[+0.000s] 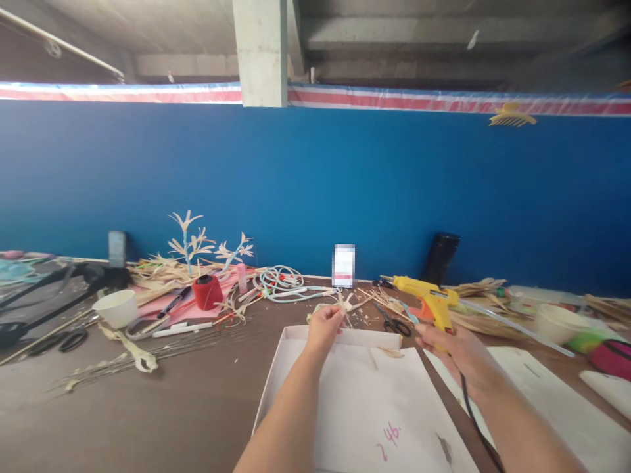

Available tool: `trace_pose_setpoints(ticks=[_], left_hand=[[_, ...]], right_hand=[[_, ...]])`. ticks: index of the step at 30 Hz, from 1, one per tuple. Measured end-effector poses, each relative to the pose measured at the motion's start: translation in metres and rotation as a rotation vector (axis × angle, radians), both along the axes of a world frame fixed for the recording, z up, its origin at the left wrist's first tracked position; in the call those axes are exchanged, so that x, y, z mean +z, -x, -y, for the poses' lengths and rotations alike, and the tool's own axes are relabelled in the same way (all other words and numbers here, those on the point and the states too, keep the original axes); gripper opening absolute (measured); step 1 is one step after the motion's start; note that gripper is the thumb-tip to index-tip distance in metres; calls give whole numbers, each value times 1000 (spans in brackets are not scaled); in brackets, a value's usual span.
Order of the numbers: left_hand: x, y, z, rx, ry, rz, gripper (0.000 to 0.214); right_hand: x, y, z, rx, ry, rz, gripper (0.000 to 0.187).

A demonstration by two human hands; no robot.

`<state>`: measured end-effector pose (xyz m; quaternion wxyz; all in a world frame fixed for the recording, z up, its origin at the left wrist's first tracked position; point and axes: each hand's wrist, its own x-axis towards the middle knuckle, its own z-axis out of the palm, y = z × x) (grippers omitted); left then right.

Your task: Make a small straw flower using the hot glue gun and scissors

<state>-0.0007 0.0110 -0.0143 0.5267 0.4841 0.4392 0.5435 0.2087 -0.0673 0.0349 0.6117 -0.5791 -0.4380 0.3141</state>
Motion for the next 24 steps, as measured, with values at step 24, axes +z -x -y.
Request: trace_pose_setpoints(ticks=[24], left_hand=[[-3, 6, -7, 218, 9, -46, 16]], right_hand=[[9, 72, -17, 77, 114, 412, 36]])
